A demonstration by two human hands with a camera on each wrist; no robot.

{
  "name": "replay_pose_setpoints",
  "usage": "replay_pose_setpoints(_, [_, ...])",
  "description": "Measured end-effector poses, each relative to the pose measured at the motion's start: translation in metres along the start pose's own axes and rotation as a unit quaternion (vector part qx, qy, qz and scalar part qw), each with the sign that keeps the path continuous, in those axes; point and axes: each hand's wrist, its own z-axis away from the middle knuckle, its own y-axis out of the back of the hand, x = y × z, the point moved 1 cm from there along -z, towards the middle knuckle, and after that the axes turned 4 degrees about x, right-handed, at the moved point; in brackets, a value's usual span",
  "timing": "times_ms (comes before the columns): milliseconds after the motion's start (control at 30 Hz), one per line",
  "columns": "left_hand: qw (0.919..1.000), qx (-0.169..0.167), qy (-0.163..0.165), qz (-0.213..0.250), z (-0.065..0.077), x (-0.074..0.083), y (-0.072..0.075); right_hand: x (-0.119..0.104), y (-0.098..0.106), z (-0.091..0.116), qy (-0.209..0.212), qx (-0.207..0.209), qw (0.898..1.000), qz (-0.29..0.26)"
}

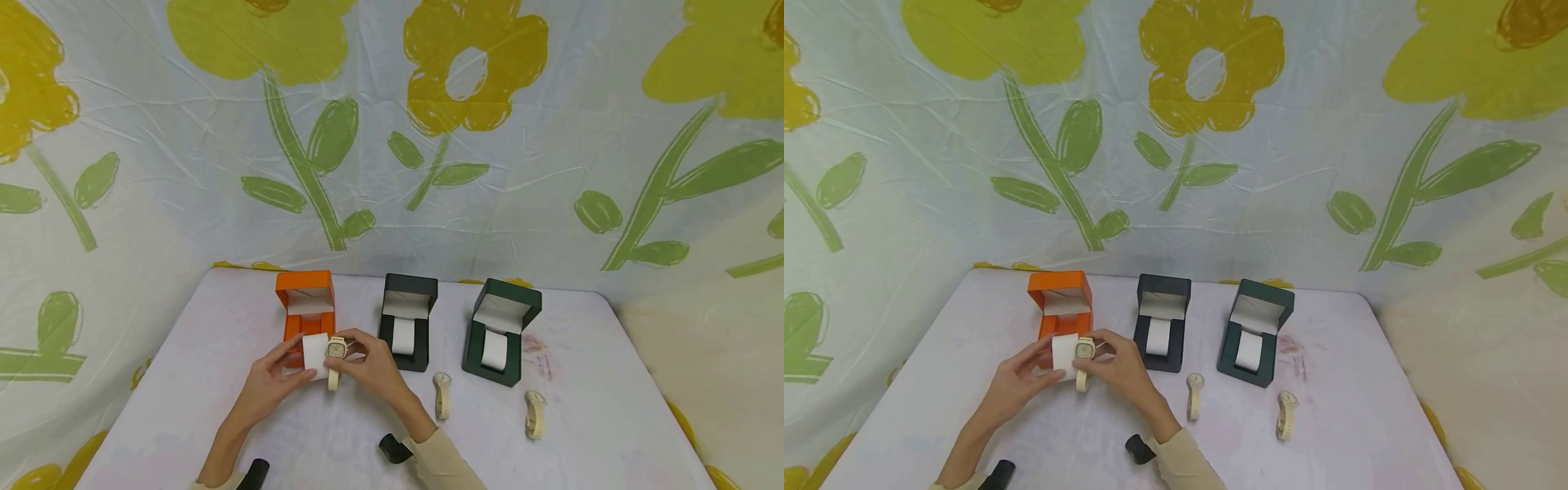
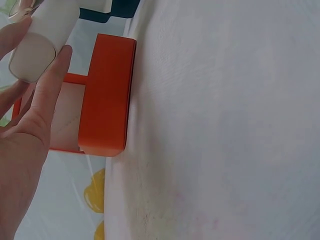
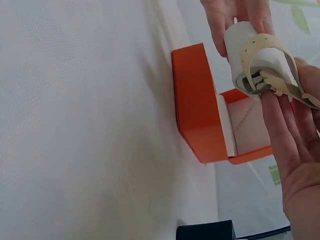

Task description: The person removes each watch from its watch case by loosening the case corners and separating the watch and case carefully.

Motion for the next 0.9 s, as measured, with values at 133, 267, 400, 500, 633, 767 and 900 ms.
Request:
replay_pose_setpoints(133, [1.0000,0.002,-0.003,-0.003,-0.001,-0.001,0.001,0.000,0.001,0.001,-0.013,-0.005,1.000,-0.011])
replay_pose_setpoints(267, [0.9999,0.005,-0.006,-0.009,-0.001,0.000,0.003,-0.001,0.002,0.003,-0.024,-0.009,1.000,-0.018])
replay_pose_setpoints(400, [0.9999,0.006,-0.002,-0.016,-0.002,0.000,0.004,-0.002,0.003,0.005,-0.027,-0.009,0.999,-0.024])
replay_pose_setpoints(500, [0.9998,0.008,0.001,-0.016,-0.002,-0.001,0.005,-0.001,0.004,0.008,-0.030,-0.009,0.999,-0.024])
replay_pose_setpoints(633, [0.9999,0.010,0.001,-0.013,-0.002,-0.002,0.007,-0.001,0.006,0.011,-0.044,-0.013,0.999,-0.019])
replay_pose_setpoints(767, [0.9999,0.010,0.002,-0.009,-0.003,-0.002,0.007,0.001,0.006,0.016,-0.057,-0.019,0.998,-0.011])
replay_pose_setpoints(900, [0.9999,0.008,0.004,-0.015,-0.004,-0.002,0.008,0.002,0.006,0.020,-0.067,-0.021,0.998,-0.006])
